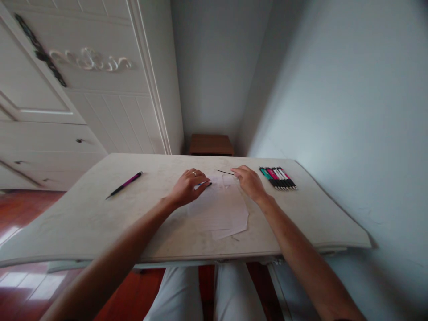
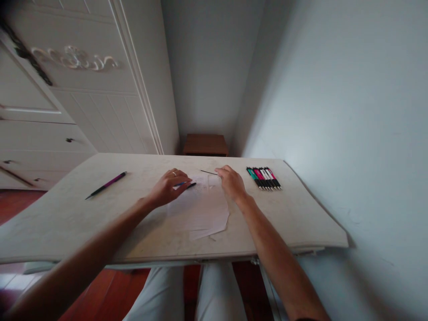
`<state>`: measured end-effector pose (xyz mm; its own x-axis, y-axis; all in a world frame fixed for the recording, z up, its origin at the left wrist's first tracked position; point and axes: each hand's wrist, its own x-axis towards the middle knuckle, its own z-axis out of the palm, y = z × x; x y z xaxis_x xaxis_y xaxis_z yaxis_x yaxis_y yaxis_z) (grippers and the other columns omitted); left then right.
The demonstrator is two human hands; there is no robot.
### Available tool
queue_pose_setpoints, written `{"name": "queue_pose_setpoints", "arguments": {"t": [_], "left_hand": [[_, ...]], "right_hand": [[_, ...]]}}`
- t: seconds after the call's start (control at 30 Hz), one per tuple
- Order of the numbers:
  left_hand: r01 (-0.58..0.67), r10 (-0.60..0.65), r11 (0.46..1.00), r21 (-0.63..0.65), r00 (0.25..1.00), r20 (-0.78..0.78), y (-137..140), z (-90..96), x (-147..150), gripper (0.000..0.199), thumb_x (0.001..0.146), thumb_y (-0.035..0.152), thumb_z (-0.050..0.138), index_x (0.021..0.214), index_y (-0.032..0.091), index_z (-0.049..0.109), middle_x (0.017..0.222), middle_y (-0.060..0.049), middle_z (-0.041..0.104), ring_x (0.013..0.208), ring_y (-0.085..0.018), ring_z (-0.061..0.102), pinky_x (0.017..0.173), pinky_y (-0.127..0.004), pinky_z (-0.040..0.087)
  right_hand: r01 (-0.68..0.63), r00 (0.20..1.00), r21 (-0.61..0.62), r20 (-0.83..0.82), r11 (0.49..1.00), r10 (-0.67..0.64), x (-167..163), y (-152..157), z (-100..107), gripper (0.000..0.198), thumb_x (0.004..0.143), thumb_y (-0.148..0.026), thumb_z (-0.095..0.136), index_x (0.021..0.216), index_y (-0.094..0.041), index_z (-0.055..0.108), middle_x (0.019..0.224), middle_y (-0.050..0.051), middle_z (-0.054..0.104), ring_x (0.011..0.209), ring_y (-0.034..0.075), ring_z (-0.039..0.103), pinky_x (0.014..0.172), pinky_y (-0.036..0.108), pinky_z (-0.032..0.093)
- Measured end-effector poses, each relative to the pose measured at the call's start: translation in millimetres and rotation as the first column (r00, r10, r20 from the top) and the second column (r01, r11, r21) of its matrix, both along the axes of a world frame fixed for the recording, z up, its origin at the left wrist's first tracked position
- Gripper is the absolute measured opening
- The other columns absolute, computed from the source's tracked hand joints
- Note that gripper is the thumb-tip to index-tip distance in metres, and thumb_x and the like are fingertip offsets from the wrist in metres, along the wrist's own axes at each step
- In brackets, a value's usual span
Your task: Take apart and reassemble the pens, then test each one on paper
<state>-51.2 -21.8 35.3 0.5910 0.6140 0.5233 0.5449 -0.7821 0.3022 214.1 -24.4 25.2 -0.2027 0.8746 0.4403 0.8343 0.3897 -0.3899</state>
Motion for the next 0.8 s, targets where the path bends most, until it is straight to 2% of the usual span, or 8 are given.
{"name": "queue_pose_setpoints", "arguments": {"t": [0.13, 0.37, 0.5, 0.8], "left_hand": [[0.033, -0.034, 0.999, -0.004, 0.994, -0.108, -7.6, 7.0, 22.8, 0.025, 0.091, 0.033, 0.052, 0.094, 0.020, 0.073, 0.091, -0.009, 0.069, 0.089, -0.022, 0.060, 0.086, -0.038, 0.046], [-0.163, 0.142, 0.984, -0.066, 0.958, -0.248, 0.4, 6.0, 67.5, 0.026, 0.084, 0.042, 0.063, 0.085, 0.019, 0.074, 0.084, -0.008, 0.068, 0.087, -0.023, 0.060, 0.080, -0.034, 0.047], [-0.213, 0.182, 0.975, -0.069, 0.932, -0.315, 1.3, 2.9, 82.2, 0.026, 0.081, 0.043, 0.066, 0.081, 0.018, 0.071, 0.084, -0.008, 0.068, 0.088, -0.023, 0.060, 0.078, -0.034, 0.047], [-0.126, 0.125, 0.992, 0.020, 0.932, -0.339, -1.5, -8.1, 83.5, 0.018, 0.089, 0.026, 0.054, 0.082, 0.015, 0.067, 0.085, -0.009, 0.066, 0.085, -0.022, 0.059, 0.076, -0.033, 0.047]], "right_hand": [[-0.007, 0.999, -0.009, -0.039, 1.000, 0.006, -2.2, 0.2, -0.5, 0.033, 0.092, -0.013, 0.044, 0.113, -0.020, 0.069, 0.098, 0.005, 0.066, 0.093, 0.017, 0.061, 0.084, 0.025, 0.045], [0.014, 0.998, -0.008, -0.063, 1.000, -0.014, -1.8, -2.0, 4.5, 0.035, 0.090, -0.011, 0.045, 0.113, -0.022, 0.069, 0.100, 0.005, 0.067, 0.093, 0.017, 0.061, 0.084, 0.025, 0.045], [0.010, 0.995, -0.008, -0.098, 1.000, -0.011, -0.7, -2.5, 6.4, 0.034, 0.089, -0.011, 0.046, 0.113, -0.021, 0.069, 0.101, 0.006, 0.067, 0.093, 0.018, 0.062, 0.085, 0.026, 0.045], [0.000, 0.990, -0.003, -0.139, 1.000, -0.001, 0.5, -0.5, 4.1, 0.032, 0.090, -0.011, 0.048, 0.112, -0.020, 0.070, 0.099, 0.007, 0.067, 0.091, 0.018, 0.062, 0.084, 0.026, 0.046]]}}
